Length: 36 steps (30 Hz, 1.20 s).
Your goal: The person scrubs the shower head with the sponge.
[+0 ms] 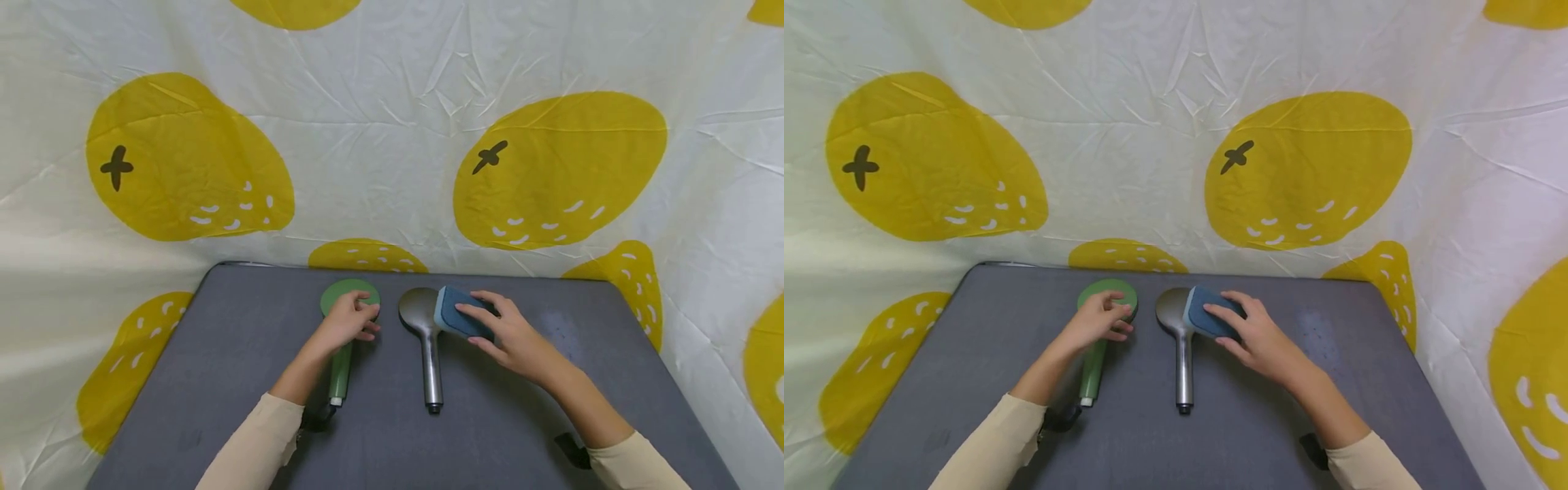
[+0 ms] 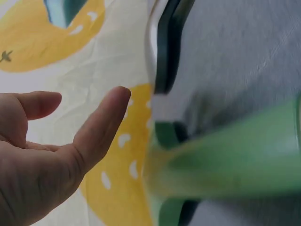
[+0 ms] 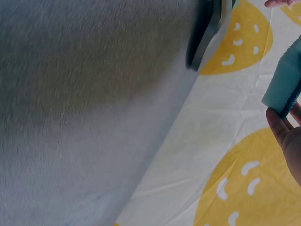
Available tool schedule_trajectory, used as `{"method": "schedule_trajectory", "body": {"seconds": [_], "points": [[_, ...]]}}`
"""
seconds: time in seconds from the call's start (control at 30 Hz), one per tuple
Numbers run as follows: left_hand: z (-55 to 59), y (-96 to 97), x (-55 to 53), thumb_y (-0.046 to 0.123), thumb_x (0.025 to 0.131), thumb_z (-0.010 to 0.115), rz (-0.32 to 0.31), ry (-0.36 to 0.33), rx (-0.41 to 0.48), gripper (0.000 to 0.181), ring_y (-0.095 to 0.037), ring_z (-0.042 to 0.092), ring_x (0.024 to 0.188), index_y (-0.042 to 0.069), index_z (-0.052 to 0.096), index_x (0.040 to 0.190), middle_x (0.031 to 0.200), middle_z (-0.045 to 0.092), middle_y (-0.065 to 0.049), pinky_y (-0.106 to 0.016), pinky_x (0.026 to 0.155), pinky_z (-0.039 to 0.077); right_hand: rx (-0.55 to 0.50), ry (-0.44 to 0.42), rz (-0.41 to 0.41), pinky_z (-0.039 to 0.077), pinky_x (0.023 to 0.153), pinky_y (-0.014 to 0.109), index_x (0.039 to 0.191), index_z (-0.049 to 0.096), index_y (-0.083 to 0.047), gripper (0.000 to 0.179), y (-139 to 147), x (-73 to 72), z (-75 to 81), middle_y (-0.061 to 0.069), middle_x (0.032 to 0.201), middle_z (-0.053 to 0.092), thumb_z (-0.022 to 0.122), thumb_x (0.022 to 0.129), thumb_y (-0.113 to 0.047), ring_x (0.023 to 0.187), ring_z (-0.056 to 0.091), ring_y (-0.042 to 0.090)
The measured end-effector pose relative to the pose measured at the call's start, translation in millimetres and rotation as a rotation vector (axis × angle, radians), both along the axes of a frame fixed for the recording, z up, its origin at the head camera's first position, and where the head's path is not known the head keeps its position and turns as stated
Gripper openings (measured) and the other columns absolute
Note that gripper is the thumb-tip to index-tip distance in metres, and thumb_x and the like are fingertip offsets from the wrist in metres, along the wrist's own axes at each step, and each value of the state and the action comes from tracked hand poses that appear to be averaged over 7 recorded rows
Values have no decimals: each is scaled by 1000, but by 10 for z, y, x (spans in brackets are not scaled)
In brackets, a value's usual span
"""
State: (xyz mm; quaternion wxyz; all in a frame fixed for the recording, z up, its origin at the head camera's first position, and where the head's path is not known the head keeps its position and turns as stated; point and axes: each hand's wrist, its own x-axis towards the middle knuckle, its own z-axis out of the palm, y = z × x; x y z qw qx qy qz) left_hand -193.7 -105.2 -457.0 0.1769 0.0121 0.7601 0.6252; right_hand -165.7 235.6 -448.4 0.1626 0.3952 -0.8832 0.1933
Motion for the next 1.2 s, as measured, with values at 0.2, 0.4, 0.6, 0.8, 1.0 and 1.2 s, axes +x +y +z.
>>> {"method": "schedule_trajectory", "body": {"seconds": [0.2,0.4,0.6,0.8,1.0,1.2], "points": [[19,-272,79,20,104,63,15,92,-188,55,-43,73,94,-7,45,148,127,64,-28,-44,72,65,-14,-42,-5,52,96,59,145,57,-17,69,-111,28,-32,24,146,48,86,83,-13,129,50,42],[-103,-505,153,22,102,67,50,170,-360,48,-23,69,67,-9,56,135,104,71,-19,-35,59,60,-33,-56,-1,53,96,58,146,56,-17,70,-196,70,-115,23,148,48,86,84,-13,131,49,42],[-224,-603,231,28,101,69,71,136,-429,53,-19,58,54,-9,49,134,86,67,-13,-33,55,52,-45,-107,4,53,98,58,148,55,-20,68,-272,106,-171,23,149,48,84,87,-15,133,48,41],[-365,-624,254,35,98,72,92,37,-429,65,-21,63,60,-11,44,134,93,67,-17,-36,53,57,-46,-128,0,52,99,58,148,55,-21,66,-311,131,-193,22,149,47,83,88,-17,135,48,39],[-477,-626,230,31,95,75,131,-25,-331,57,-20,65,53,-12,51,123,86,70,-19,-37,47,58,-54,-117,1,53,97,57,147,56,-21,66,-326,153,-200,22,148,48,84,87,-16,134,49,39],[-537,-603,198,29,92,78,129,-64,-289,44,-19,63,50,-8,60,106,78,68,-13,-34,46,56,-49,-136,-2,53,98,57,148,56,-23,66,-318,173,-205,20,149,48,83,88,-16,134,48,38]]}}
